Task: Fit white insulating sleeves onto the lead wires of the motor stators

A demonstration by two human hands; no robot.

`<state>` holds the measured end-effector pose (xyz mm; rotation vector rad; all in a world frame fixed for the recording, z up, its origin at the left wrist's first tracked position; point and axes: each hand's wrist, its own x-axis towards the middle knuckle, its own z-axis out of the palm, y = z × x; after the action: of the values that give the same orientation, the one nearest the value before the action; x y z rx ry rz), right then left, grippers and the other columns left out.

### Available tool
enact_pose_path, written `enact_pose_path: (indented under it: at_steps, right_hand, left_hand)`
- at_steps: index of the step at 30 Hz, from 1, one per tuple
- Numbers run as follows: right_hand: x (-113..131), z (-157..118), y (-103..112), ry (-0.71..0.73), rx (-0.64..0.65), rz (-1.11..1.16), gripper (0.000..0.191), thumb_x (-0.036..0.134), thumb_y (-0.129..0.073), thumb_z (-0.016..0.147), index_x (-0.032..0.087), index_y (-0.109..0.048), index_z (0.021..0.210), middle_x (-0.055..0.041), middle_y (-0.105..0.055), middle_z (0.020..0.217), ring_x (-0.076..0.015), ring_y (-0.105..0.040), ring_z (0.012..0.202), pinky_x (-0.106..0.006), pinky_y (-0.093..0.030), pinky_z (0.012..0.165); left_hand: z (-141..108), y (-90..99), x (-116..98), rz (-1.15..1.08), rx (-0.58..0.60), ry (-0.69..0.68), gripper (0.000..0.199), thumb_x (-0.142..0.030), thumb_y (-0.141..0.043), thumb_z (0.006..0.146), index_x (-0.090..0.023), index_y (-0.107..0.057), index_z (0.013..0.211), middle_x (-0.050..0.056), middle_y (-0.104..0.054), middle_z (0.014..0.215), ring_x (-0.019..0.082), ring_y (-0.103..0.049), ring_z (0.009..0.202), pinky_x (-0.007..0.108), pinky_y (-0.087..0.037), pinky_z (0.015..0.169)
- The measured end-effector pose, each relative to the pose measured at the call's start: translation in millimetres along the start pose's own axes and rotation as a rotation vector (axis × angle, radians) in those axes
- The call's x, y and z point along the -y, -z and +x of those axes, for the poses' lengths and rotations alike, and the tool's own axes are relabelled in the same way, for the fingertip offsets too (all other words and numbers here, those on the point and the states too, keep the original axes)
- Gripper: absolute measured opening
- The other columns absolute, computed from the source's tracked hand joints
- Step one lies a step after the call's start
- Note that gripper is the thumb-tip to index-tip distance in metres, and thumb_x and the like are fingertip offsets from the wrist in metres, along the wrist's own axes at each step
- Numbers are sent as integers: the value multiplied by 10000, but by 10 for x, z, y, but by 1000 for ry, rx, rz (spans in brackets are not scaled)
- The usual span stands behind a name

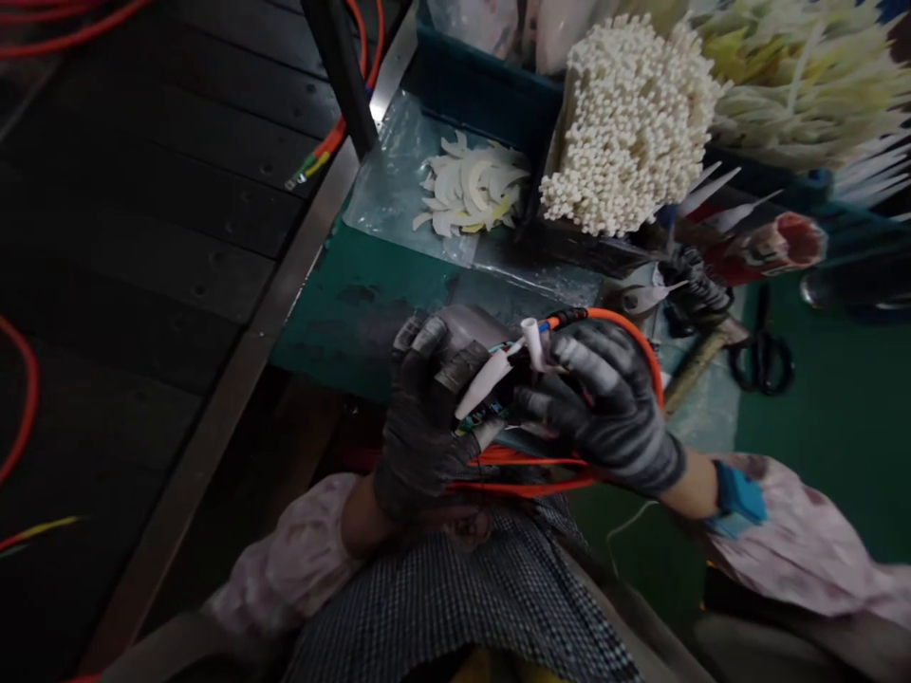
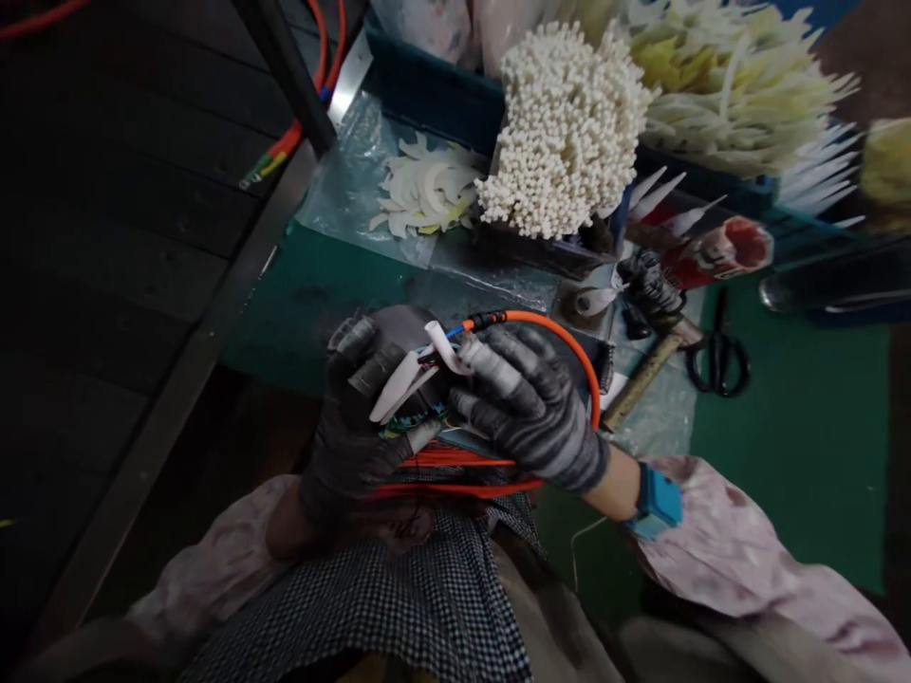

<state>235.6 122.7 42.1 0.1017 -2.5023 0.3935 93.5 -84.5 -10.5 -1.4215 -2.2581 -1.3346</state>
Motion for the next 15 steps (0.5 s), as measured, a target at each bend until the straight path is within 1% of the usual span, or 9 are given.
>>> enact_pose_path:
  at_steps: [2, 3, 5, 6, 7, 9, 11, 13, 15]
  right_hand:
    - [-10, 13, -159, -22, 33, -25, 400, 242, -813, 975, 430, -716, 1314, 1, -763, 1320, -278, -753, 1247, -498, -635, 1134]
    - [-40, -11, -214, -68, 39, -32, 450, 277, -802, 992, 433, -686, 1397, -16, -760, 1343, -286, -750, 1263, -501, -631, 1146]
    - [-119, -75, -281, -161, 51, 7, 611, 361, -771, 1026, 400, -559, 1597, -68, -732, 1413, -302, -729, 1316, -507, -619, 1170]
    - [-160, -102, -302, -166, 59, 37, 671, 395, -755, 1038, 369, -500, 1658, -91, -713, 1451, -310, -710, 1349, -511, -609, 1184]
    - [-200, -120, -320, -137, 68, 68, 693, 413, -744, 1046, 354, -475, 1682, -101, -687, 1499, -314, -683, 1388, -513, -596, 1201]
    - [-267, -127, -355, -12, 66, 135, 642, 406, -742, 1050, 378, -518, 1651, -75, -607, 1621, -311, -619, 1468, -513, -559, 1244]
    - [-316, -107, -387, 113, 43, 161, 571, 358, -757, 1042, 403, -586, 1585, -24, -481, 1750, -303, -537, 1555, -517, -514, 1289]
    - [-348, -80, -407, 189, 52, 143, 521, 301, -770, 1029, 380, -634, 1525, 1, -342, 1839, -303, -437, 1639, -539, -467, 1327]
    - [-364, -62, -412, 216, 81, 128, 451, 290, -772, 1025, 341, -668, 1461, -2, -251, 1874, -309, -365, 1685, -567, -439, 1345]
  left_hand:
    - [-12, -12, -10, -3, 5, 6, 811, -452, -817, 973, -310, -432, 1673, 165, -443, 1697, 422, -414, 1639, 645, -420, 1351]
    - [-14, -14, -17, -7, 11, 9, 809, -459, -814, 976, -315, -428, 1672, 163, -440, 1700, 425, -414, 1639, 654, -415, 1351]
    - [-15, -13, -35, -19, 20, 15, 803, -449, -809, 984, -312, -415, 1670, 165, -427, 1711, 436, -391, 1651, 674, -405, 1350]
    - [-15, -11, -44, -23, 27, 19, 805, -429, -815, 982, -306, -409, 1666, 167, -414, 1718, 440, -367, 1662, 684, -390, 1355]
    - [-16, -9, -53, -25, 37, 20, 805, -398, -823, 977, -298, -409, 1660, 169, -401, 1724, 442, -340, 1674, 690, -371, 1362]
    - [-15, 1, -65, -29, 63, 25, 788, -351, -824, 975, -287, -414, 1644, 170, -368, 1736, 435, -289, 1692, 685, -343, 1375]
    - [-10, 17, -71, -35, 91, 28, 760, -360, -801, 991, -292, -408, 1638, 165, -350, 1733, 426, -275, 1693, 681, -347, 1372]
    - [1, 39, -73, -36, 115, 35, 766, -372, -789, 996, -307, -386, 1644, 163, -350, 1721, 424, -283, 1687, 690, -369, 1356]
    - [12, 62, -72, -34, 146, 37, 803, -356, -801, 984, -309, -361, 1654, 173, -349, 1714, 430, -283, 1683, 705, -374, 1348]
